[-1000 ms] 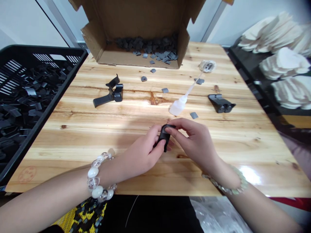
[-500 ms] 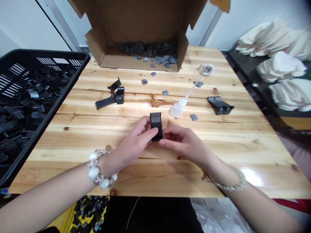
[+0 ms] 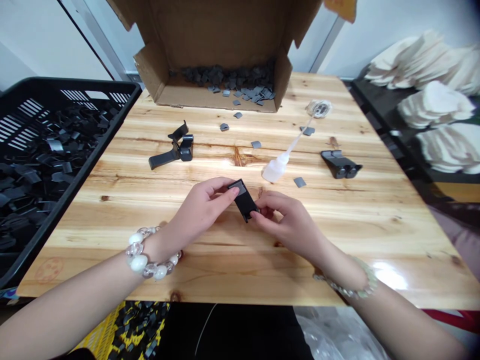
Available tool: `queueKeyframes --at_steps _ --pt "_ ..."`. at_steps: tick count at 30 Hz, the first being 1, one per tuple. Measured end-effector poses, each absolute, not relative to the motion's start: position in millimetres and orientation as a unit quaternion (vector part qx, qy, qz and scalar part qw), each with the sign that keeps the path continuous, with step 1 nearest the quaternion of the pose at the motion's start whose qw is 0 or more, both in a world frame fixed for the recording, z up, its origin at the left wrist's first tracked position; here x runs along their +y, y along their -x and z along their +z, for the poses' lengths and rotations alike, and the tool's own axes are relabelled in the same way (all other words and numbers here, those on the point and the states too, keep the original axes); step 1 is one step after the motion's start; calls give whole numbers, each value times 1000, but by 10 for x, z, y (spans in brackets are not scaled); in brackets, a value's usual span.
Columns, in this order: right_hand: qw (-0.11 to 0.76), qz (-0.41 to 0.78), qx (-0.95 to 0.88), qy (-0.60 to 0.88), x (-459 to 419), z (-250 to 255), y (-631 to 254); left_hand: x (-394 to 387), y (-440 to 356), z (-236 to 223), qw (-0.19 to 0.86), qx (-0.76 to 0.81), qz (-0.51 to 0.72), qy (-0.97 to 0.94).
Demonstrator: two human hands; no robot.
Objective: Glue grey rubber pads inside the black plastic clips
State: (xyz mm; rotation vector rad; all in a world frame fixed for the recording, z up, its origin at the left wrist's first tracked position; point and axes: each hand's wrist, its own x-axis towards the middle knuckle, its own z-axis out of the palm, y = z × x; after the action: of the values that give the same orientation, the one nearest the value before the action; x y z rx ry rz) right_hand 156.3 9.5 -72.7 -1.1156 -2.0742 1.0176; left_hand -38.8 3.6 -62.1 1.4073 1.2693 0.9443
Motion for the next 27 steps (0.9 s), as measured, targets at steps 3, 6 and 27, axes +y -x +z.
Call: queueKeyframes --at_steps 3,6,27 --pt "277 362 -791 408 92 -723 -1558 52 391 -614 487 527 370 -589" --pt "266 362 -797 404 85 -715 -1559 59 392 -618 499 524 364 -586" --pt "579 100 -674 449 331 -427 -2077 90 461 -760 430 498 410 -632"
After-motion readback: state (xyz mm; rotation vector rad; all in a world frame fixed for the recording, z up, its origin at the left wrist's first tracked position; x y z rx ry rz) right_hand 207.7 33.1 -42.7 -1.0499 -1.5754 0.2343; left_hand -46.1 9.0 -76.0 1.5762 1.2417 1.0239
